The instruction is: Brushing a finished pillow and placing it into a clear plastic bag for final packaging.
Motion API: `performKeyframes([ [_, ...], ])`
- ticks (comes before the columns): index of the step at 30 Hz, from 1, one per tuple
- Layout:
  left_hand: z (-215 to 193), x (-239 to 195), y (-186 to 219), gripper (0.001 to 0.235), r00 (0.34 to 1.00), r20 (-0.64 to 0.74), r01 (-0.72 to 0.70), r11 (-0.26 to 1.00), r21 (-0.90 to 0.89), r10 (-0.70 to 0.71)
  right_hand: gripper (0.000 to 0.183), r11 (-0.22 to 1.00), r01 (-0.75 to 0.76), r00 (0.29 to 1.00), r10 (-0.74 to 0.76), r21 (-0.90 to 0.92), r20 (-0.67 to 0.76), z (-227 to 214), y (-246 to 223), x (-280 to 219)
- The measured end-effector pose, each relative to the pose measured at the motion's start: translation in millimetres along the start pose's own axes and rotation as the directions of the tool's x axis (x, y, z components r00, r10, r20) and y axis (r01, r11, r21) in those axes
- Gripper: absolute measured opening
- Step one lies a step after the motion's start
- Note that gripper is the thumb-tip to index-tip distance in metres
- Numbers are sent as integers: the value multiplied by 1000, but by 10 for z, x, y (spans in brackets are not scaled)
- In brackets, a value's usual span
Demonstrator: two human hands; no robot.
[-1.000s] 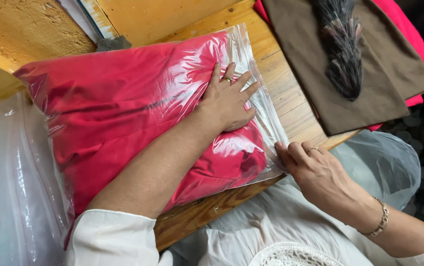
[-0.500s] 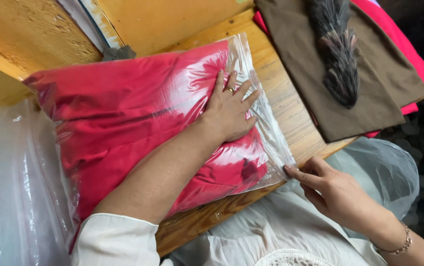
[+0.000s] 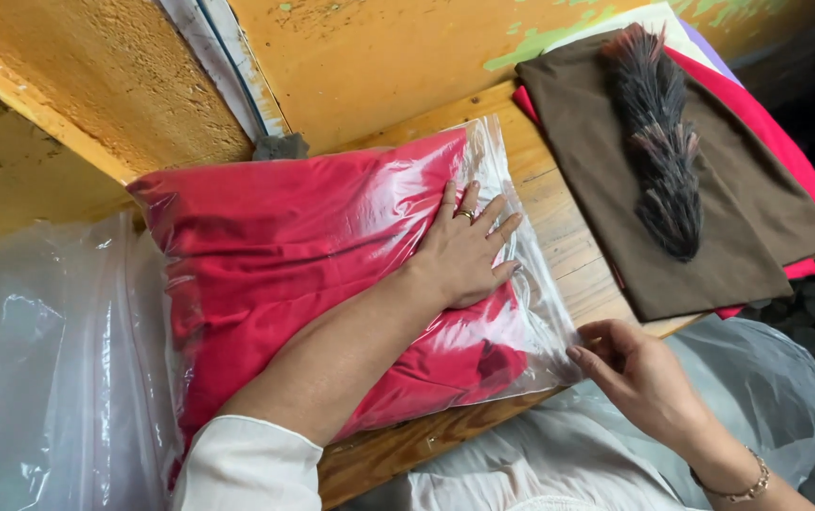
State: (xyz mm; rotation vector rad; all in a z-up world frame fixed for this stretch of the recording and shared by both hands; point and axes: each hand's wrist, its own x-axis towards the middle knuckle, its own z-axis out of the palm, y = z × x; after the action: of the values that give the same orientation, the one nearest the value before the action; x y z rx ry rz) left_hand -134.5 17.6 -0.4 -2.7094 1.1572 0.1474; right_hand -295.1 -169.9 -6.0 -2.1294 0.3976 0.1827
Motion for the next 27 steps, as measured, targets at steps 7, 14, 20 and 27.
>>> performKeyframes([
  [7, 52, 19, -4, 67, 993, -120, -25, 997, -68, 16, 16, 897, 171, 983, -184, -407, 7, 40, -55, 5],
  [14, -87, 21, -49, 50, 982, -186, -68, 870, -488, -28, 35, 972, 220, 974, -215, 86, -68, 182, 251, -90],
  [20, -583, -99, 221, 22, 993, -96, 24, 914, -405, -69, 30, 911, 381, 898, -405, -160, -172, 272, 222, -186],
  [27, -364, 116, 673, 49, 950, 189, 305, 863, -402, -248, 22, 701, 648, 685, -707, -299, -173, 396, 102, -201],
])
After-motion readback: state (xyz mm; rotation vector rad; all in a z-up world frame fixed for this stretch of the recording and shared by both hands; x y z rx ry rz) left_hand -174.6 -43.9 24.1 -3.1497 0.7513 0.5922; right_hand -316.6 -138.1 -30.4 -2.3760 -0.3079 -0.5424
